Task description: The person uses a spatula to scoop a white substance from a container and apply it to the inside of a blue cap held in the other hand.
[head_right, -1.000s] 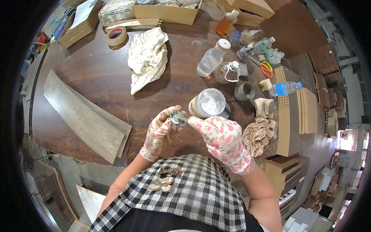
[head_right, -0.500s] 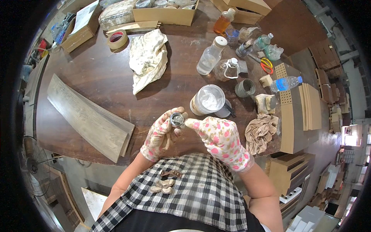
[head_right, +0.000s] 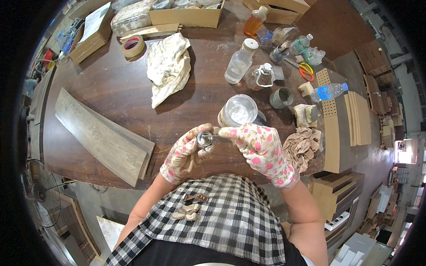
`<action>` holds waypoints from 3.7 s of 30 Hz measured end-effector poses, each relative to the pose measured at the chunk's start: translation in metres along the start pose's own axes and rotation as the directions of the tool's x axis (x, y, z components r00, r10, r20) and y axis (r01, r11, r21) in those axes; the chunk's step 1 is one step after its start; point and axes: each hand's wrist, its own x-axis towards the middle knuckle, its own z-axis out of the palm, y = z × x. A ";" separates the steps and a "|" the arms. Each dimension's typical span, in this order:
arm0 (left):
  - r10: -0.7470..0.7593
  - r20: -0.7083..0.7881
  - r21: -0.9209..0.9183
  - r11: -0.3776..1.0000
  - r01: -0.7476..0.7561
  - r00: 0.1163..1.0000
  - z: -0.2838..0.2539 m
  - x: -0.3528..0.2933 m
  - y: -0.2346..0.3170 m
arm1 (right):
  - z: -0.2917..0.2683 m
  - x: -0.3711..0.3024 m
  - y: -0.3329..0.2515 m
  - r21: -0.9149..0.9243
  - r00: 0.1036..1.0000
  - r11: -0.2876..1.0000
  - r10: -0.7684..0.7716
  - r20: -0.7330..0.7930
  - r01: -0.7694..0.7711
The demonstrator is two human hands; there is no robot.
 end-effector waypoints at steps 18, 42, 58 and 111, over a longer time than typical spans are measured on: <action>0.062 -0.098 0.177 0.983 -0.044 0.993 0.000 0.005 0.005 | -0.005 0.001 -0.003 -0.195 0.995 0.980 -0.028 0.099 0.047; -0.012 -0.180 0.202 0.978 0.049 0.984 0.004 0.005 0.012 | 0.000 0.012 0.008 0.002 0.994 0.999 0.051 0.093 -0.051; 0.054 -0.216 0.397 0.917 0.037 0.975 0.001 0.009 0.018 | 0.011 0.008 0.020 0.006 0.999 1.000 -0.014 -0.044 0.014; 0.270 -0.235 0.484 0.866 -0.128 0.934 -0.006 0.018 0.000 | 0.018 0.015 -0.005 0.501 0.618 0.469 0.766 0.179 -0.727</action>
